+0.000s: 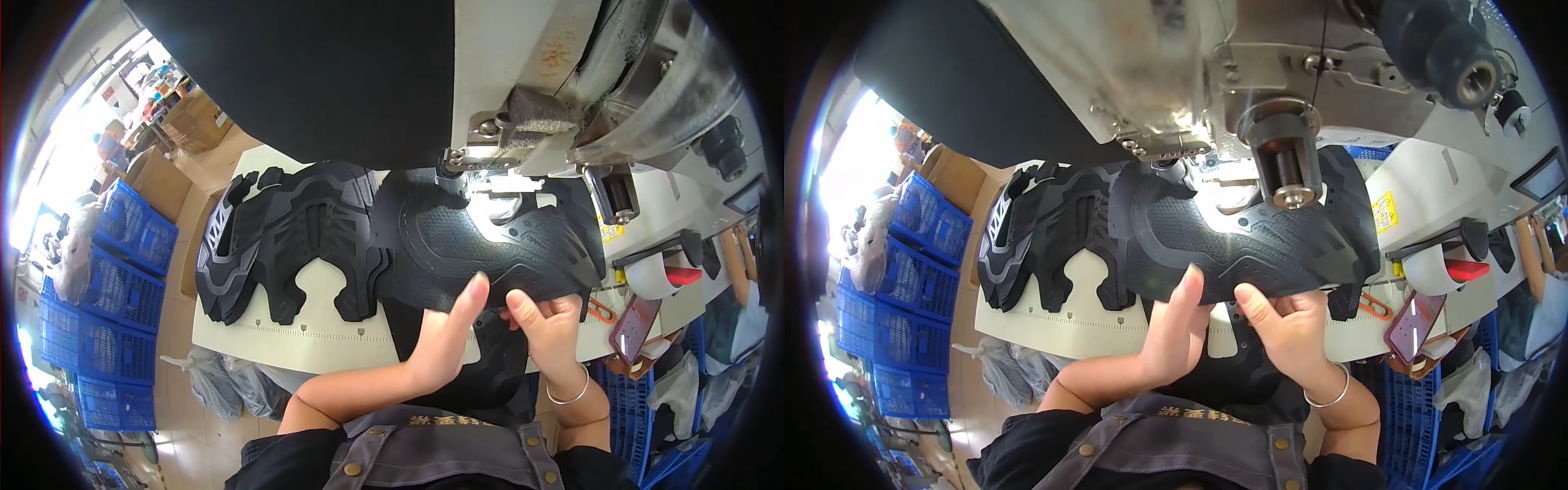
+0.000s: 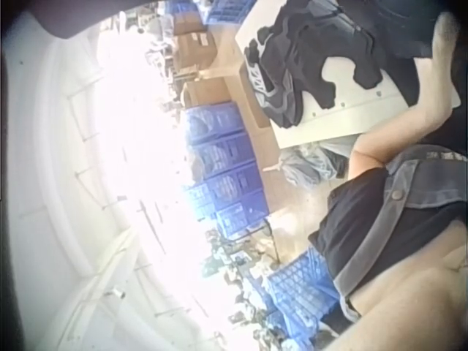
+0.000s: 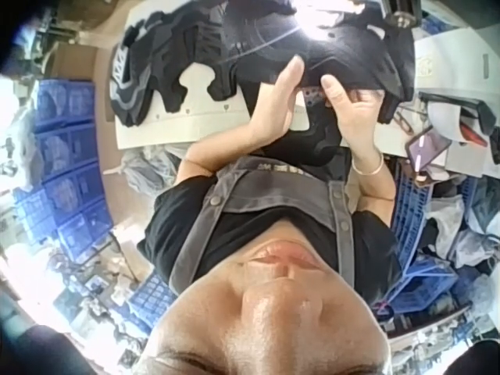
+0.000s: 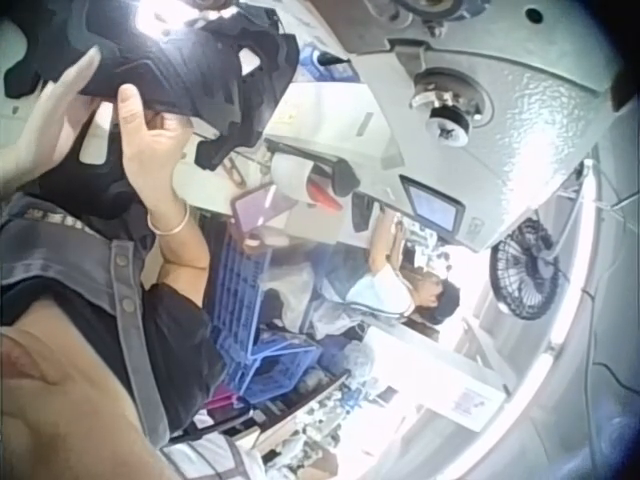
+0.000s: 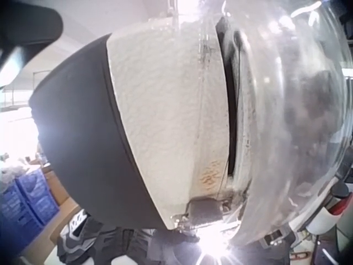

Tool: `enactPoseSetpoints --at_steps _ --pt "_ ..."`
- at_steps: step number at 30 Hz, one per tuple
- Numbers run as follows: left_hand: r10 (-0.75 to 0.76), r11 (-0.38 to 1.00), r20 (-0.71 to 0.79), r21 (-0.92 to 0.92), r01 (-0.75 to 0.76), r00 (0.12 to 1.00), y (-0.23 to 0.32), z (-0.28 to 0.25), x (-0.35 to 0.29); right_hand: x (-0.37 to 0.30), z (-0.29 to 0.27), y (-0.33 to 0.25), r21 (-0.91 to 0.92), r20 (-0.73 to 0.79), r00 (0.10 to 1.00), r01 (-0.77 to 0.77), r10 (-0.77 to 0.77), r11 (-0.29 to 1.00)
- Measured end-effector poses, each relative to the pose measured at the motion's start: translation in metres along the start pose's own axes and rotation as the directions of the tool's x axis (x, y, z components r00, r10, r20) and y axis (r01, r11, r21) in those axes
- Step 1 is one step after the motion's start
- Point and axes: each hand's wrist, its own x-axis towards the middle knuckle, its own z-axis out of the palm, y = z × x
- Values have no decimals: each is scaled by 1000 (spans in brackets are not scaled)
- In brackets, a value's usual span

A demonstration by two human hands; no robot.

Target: Stitching black shoe components together using an industrial sewing machine.

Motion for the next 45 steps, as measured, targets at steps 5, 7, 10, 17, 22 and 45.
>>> enactPoseSetpoints --at_steps 5,7,10,17,22,45 --pt "57 994 -43 -86 -60 997 19 4 12 -15 -19 -51 -386 593 805 271 12 882" --pt "16 992 1 -122 -15 1000 18 -3 16 -27 -30 -44 -47 277 931 262 -239 964" --pt "8 983 56 -185 3 998 16 -6 14 47 -60 -25 -658 70 938 300 -340 691" --pt "20 986 19 -165 -16 1000 13 -7 21 90 -58 -17 105 209 972 -134 110 985" --pt "52 988 26 -144 -48 998 13 -9 24 102 -62 -10 -28 106 990 -89 91 996" --pt "267 959 34 85 -269 963 22 -9 48 118 -91 22 53 21 1000 4 -5 999"
